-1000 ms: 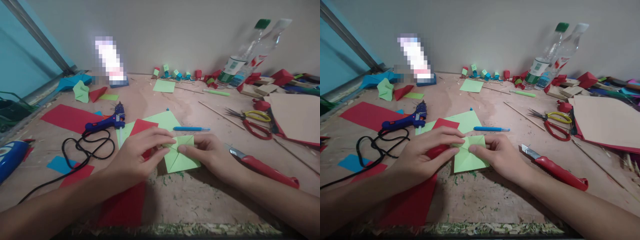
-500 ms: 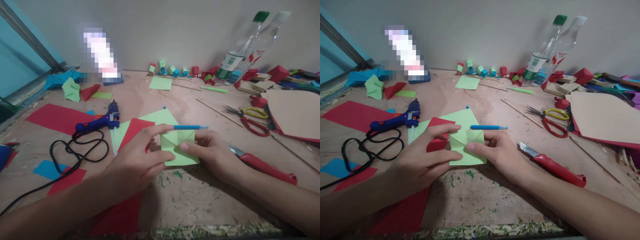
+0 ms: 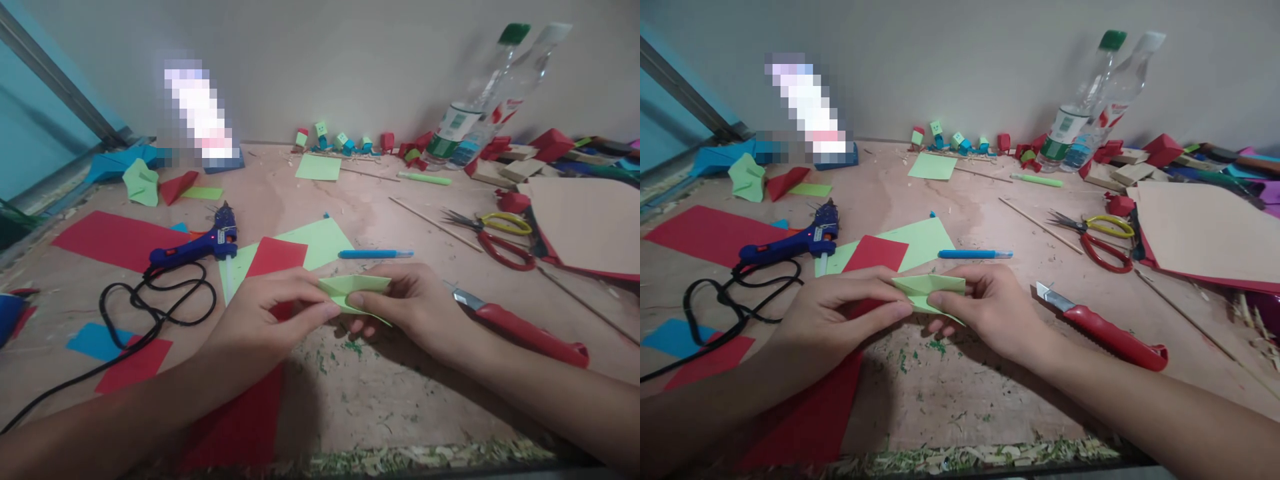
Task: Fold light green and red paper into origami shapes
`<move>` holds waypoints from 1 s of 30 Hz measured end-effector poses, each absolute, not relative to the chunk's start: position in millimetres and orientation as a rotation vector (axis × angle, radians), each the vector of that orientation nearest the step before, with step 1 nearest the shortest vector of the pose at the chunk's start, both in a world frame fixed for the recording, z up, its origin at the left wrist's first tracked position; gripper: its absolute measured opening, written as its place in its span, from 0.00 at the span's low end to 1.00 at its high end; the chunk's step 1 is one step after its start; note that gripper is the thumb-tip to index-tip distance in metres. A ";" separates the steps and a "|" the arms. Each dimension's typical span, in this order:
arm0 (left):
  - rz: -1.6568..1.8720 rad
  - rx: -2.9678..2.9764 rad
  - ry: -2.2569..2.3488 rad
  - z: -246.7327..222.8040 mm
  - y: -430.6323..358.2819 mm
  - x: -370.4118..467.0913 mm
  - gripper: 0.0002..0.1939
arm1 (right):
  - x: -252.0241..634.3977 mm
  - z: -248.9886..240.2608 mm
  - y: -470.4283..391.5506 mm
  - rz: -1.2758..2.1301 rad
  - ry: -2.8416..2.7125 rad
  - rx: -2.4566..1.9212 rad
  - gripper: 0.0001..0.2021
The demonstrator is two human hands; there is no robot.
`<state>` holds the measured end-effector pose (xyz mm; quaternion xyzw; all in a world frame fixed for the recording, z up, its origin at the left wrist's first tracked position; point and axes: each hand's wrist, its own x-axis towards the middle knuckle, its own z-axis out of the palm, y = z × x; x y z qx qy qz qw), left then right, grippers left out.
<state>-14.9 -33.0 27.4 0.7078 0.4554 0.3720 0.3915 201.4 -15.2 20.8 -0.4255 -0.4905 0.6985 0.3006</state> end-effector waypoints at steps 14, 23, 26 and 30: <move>1.180 1.778 1.401 22.7 -28.5 -21.5 0.06 | 206.3 16.8 -15.6 1.599 -1.064 -0.948 0.10; 1.237 1.565 1.358 25.3 -23.5 -17.9 0.04 | 204.2 14.9 -13.7 1.453 -1.291 -1.017 0.07; 1.204 1.572 1.360 26.1 -23.9 -17.7 0.05 | 204.7 15.1 -14.5 1.405 -1.334 -1.080 0.02; 1.224 1.603 1.377 28.8 -25.6 -17.4 0.06 | 201.3 20.6 -18.4 1.437 -1.266 -1.142 0.07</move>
